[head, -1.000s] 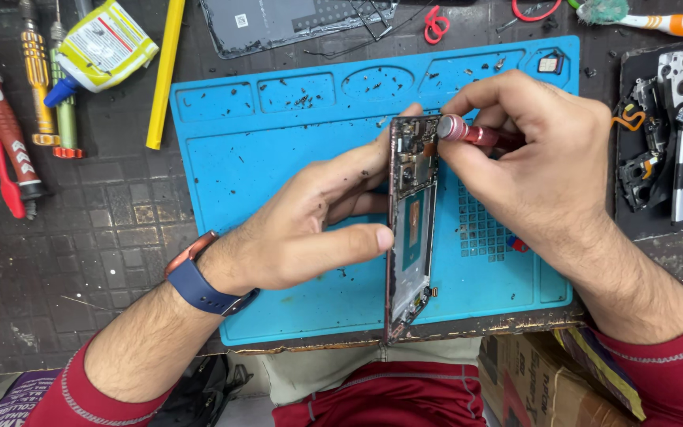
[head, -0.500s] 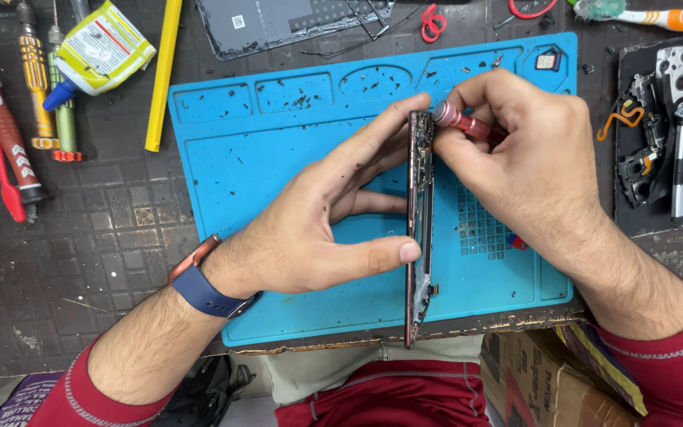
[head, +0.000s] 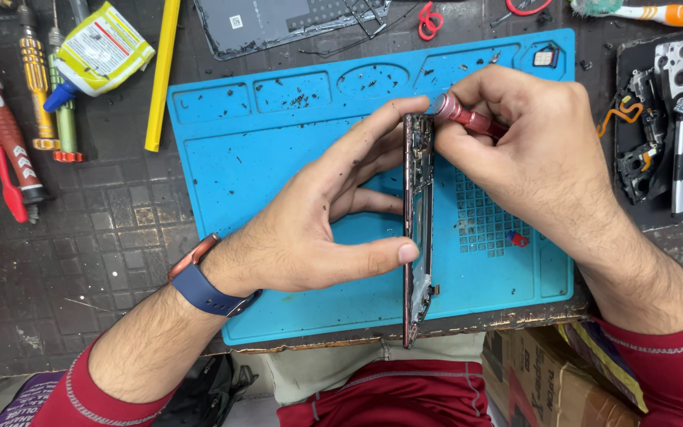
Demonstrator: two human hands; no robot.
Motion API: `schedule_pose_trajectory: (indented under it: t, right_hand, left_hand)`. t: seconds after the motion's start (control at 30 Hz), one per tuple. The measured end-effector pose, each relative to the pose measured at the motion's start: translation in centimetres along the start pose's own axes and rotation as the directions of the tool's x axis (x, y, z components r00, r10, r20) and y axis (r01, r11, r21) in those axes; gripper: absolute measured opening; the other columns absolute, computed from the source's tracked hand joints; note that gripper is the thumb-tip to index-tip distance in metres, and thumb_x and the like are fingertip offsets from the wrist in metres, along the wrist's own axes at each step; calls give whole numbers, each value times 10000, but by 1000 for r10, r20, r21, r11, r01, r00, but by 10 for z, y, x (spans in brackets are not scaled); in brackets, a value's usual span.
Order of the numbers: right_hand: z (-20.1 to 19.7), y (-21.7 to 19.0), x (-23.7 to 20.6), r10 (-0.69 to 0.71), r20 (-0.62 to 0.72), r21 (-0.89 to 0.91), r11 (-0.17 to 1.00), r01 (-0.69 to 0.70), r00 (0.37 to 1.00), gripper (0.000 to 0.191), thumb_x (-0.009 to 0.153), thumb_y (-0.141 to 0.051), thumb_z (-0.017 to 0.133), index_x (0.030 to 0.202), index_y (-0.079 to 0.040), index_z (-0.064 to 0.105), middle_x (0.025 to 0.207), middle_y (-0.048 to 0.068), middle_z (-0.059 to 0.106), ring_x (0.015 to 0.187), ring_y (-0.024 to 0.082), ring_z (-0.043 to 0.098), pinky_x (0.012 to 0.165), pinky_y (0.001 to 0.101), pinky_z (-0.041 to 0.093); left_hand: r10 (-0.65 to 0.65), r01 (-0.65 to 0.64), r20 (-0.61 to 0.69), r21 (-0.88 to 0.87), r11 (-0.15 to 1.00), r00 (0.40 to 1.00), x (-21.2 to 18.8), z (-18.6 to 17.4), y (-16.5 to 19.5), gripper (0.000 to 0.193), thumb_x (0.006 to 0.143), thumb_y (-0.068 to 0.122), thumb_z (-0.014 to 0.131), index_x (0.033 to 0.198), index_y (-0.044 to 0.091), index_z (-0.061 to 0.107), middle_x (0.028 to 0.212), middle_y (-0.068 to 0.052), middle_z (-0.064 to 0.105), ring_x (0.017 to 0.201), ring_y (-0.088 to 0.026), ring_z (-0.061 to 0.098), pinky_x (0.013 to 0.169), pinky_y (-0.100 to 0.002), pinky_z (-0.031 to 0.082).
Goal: The person disassembles a smartphone on a blue repair mat. They peel an orange flex cable away from the phone frame, use a yellow pry tool to loosen components, then use a screwdriver to unscrew parts of the exposed motherboard while holding the phone frame.
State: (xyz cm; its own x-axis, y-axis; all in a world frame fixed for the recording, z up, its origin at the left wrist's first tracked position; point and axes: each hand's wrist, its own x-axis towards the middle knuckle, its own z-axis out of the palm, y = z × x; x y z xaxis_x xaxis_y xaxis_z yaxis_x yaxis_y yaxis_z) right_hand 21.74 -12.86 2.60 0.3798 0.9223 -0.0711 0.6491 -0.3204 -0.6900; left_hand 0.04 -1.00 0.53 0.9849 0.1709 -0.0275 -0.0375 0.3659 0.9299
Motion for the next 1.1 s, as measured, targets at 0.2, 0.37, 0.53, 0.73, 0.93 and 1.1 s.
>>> schedule_pose_trajectory:
  t: [0.2,0.37,0.53,0.73,0.93,1.1]
  right_hand:
    - [0,-1,2,9,2,3,1000,-9,1000,146,955,-126,729,1030,-1,721,700,1,636,634,20,537,544,214,444]
    - [1,1,4,-28,12,-16,999,28,1000,142,948,-112,725,1042,-5,731,667,11,602,617,29,519,532,226,430]
    - [1,1,5,-56,6,-40,998,56,998,143,932,-108,731,1025,1,725,671,16,613,604,36,541,535,230,453]
    - [1,2,4,-65,-6,-56,996,64,998,155,924,-70,691,1052,16,704,676,30,612,603,47,547,547,241,460]
    - [0,2,1,-87,-24,-29,996,86,996,120,947,-58,678,1037,21,673,665,28,590,594,50,538,541,245,451]
    - [-1,1,-6,-111,-20,36,993,112,994,93,974,-52,655,1034,18,650,684,18,592,600,46,531,534,245,433]
  left_hand:
    - [-36,35,-28,-30,999,999,2,2,3,979,890,148,789,1637,112,158,1691,-128,290,1593,-265,331,1154,-401,526]
    - [6,-6,4,12,1000,1000,2,1,1,996,968,103,815,1708,125,149,1712,-142,301,1649,-280,353,1222,-428,545]
    - [-1,1,-19,28,1000,1000,0,1,-1,963,944,53,777,1692,100,172,1692,-148,355,1595,-269,408,1231,-428,514]
    - [-44,41,-91,-29,999,995,0,0,-7,847,961,-3,659,1663,51,188,1576,-133,477,1487,-219,489,1278,-397,436]
    - [-12,7,-101,-54,998,995,2,-1,-13,761,991,-44,579,1653,21,208,1581,-131,462,1497,-201,474,1311,-397,393]
    - [-21,8,-100,-124,992,995,3,-4,-14,702,1016,-49,557,1630,15,223,1552,-126,470,1464,-198,485,1294,-398,397]
